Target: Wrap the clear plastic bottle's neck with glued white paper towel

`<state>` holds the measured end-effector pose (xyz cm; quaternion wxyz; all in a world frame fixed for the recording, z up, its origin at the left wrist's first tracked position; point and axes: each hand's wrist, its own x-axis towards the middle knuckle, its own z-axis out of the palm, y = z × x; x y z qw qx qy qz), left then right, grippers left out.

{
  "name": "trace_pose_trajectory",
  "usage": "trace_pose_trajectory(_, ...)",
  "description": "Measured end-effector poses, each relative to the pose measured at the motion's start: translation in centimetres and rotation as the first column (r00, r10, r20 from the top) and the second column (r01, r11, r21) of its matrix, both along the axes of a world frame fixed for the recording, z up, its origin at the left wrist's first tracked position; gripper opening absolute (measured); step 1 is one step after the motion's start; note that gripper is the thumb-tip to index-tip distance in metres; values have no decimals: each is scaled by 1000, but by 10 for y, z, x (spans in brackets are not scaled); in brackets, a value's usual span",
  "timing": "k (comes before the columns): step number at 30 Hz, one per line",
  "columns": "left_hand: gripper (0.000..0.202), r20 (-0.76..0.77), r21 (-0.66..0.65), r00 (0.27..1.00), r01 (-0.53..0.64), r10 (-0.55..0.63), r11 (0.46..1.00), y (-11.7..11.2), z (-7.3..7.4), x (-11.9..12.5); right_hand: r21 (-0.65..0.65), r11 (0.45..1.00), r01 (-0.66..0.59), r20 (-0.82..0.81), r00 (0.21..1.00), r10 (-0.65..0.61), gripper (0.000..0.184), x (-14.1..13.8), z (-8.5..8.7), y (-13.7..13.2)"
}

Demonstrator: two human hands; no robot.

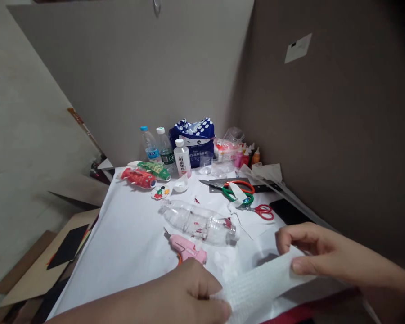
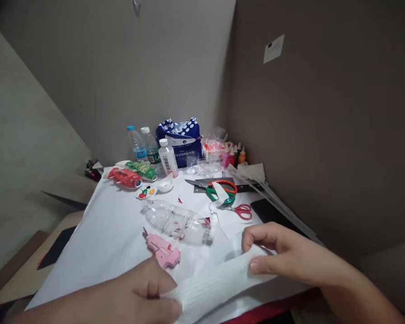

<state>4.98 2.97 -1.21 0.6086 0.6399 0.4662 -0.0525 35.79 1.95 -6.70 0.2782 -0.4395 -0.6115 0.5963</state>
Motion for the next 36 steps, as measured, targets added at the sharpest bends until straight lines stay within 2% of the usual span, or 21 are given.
trace_pose_trajectory(4,23,-129,90,991,30,-18,996,0,-1,2,10,999,49,94,994,-50,32,15,-8,-6)
trace_pose_trajectory(8,30,-182,109,980,95,-74,989,5,-10,4,-23,984,175,98,980,-172,33,10,-8,0)
trace_pose_trajectory(11,33,-230,48,969,98,-84,994,8,-22,6,63,965,256,90,961,-261,33,0,0,15)
trace_pose_trajectory(14,36,-173,-57,984,37,-46,998,10,-34,10,180,943,280,64,953,-295,33,-13,6,37)
trace_pose_trajectory(19,41,-24,-110,1000,-9,6,994,16,-40,17,252,936,245,90,957,-275,28,-35,5,77)
trace_pose_trajectory(24,38,-71,-152,996,50,-62,987,25,-41,19,398,904,155,182,953,-243,19,-50,-1,103)
trace_pose_trajectory(30,37,-56,-167,989,129,-140,978,33,-53,18,533,846,24,311,924,-223,16,-53,-16,116)
trace_pose_trajectory(33,45,-100,-127,982,149,-162,981,35,-50,17,562,827,-9,354,906,-230,20,-51,-24,117)
trace_pose_trajectory(36,49,-217,-68,960,169,-180,983,34,-42,16,588,809,-30,382,891,-245,22,-50,-31,118)
